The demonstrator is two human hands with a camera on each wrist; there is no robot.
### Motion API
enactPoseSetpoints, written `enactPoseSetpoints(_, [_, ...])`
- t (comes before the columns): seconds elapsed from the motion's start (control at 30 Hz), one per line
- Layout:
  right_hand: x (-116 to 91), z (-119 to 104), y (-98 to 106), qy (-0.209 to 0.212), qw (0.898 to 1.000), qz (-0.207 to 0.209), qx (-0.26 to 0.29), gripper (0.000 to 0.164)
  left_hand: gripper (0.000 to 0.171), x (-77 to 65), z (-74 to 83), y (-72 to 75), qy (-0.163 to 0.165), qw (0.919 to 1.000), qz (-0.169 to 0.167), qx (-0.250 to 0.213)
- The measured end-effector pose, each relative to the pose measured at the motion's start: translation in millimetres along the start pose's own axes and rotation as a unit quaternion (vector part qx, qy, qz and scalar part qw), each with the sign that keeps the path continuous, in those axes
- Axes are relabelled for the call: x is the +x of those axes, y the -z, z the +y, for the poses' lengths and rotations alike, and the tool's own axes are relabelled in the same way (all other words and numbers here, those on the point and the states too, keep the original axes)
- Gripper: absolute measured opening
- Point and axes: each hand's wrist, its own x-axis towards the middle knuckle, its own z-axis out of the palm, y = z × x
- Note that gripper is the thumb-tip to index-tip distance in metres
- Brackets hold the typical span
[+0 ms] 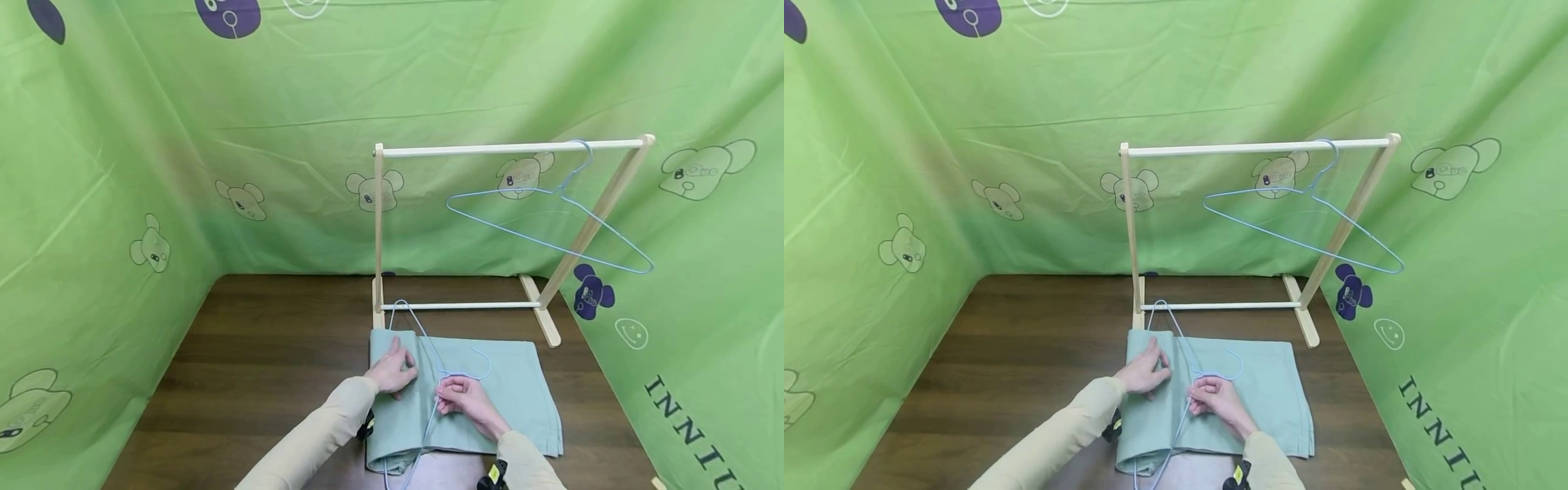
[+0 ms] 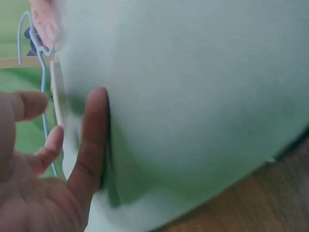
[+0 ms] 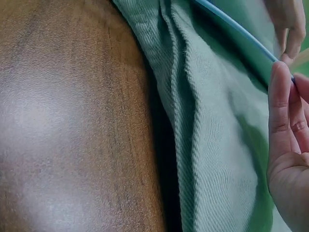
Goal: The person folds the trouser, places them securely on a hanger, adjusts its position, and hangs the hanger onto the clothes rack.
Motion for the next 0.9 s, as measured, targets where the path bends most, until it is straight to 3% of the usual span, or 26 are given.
enactPoseSetpoints(0.13, [-2.0, -2.3, -0.2, -0.006, 1.000, -0.005, 0.003, 0.007, 0.026, -3.9, -3.7, 2.5, -0.012, 0.9968, -0.044, 0.066])
enactPoseSetpoints(0.2, [-3.3, -3.2, 0.5, -0.009, 1.000, -0.007, 0.001, 0.008, 0.039, -7.2, -4.4, 5.8, -0.036, 0.9899, -0.069, 0.118])
enactPoseSetpoints(0.3, [-5.5, -4.9, 1.8, -0.006, 1.000, -0.011, -0.004, 0.009, 0.067, -13.9, -6.5, 9.8, -0.068, 0.9707, -0.100, 0.208])
enactPoseSetpoints(0.43, [-6.7, -7.2, 2.9, 0.002, 1.000, -0.015, -0.010, 0.009, 0.101, -24.2, -9.1, 13.4, -0.089, 0.9367, -0.107, 0.322])
enactPoseSetpoints(0.53, [-5.4, -8.7, 1.4, 0.002, 1.000, -0.014, -0.015, 0.009, 0.112, -30.6, -10.8, 13.9, -0.085, 0.9226, -0.105, 0.361])
enactPoseSetpoints(0.67, [-4.9, -10.0, -2.5, 0.002, 1.000, -0.017, -0.021, 0.010, 0.116, -33.6, -14.4, 11.8, -0.078, 0.9217, -0.106, 0.365])
enactPoseSetpoints(0.9, [-2.5, -12.4, -8.3, 0.004, 0.999, -0.019, -0.044, 0.017, 0.118, -26.5, -31.1, 3.2, -0.094, 0.9247, -0.101, 0.355])
